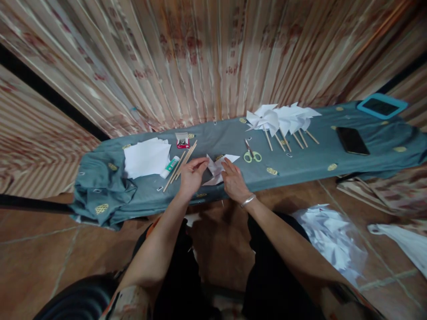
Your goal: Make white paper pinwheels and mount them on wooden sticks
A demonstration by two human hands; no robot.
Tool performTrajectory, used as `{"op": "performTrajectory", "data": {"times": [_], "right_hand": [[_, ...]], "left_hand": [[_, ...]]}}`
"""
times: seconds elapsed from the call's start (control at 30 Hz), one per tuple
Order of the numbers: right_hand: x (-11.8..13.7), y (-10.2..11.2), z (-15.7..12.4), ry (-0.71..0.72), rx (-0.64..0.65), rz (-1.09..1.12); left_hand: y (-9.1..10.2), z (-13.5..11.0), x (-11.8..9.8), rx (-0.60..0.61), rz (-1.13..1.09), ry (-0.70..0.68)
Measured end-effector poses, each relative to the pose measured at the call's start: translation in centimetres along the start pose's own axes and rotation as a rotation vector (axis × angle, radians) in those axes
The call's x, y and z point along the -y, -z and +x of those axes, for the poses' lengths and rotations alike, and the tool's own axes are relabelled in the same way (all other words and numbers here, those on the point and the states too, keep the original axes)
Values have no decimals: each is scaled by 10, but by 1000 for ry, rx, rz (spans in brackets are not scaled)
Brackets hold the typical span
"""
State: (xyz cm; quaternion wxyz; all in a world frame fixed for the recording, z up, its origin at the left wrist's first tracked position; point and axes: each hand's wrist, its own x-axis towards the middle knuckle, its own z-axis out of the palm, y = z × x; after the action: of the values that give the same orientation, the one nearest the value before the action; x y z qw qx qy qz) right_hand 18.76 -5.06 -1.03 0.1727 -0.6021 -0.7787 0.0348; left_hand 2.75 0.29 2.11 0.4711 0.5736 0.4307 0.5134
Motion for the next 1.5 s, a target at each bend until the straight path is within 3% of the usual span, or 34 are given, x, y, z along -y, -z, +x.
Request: {"op": "performTrajectory", "data": {"times": [0.13, 0.3, 1.2, 1.5], "right_hand": [[-3, 2, -1, 14, 1, -8], [-7, 3, 2, 28, 25, 3], [-6, 3, 2, 19, -16, 51], [-2, 8, -5, -43, -29, 21]], "left_hand": [[3, 2, -18, -35, -297, 178], [10, 3, -34, -99, -418, 166], [-20, 2, -27, -35, -352, 156], [-16, 3, -26, -40, -318, 135]]}}
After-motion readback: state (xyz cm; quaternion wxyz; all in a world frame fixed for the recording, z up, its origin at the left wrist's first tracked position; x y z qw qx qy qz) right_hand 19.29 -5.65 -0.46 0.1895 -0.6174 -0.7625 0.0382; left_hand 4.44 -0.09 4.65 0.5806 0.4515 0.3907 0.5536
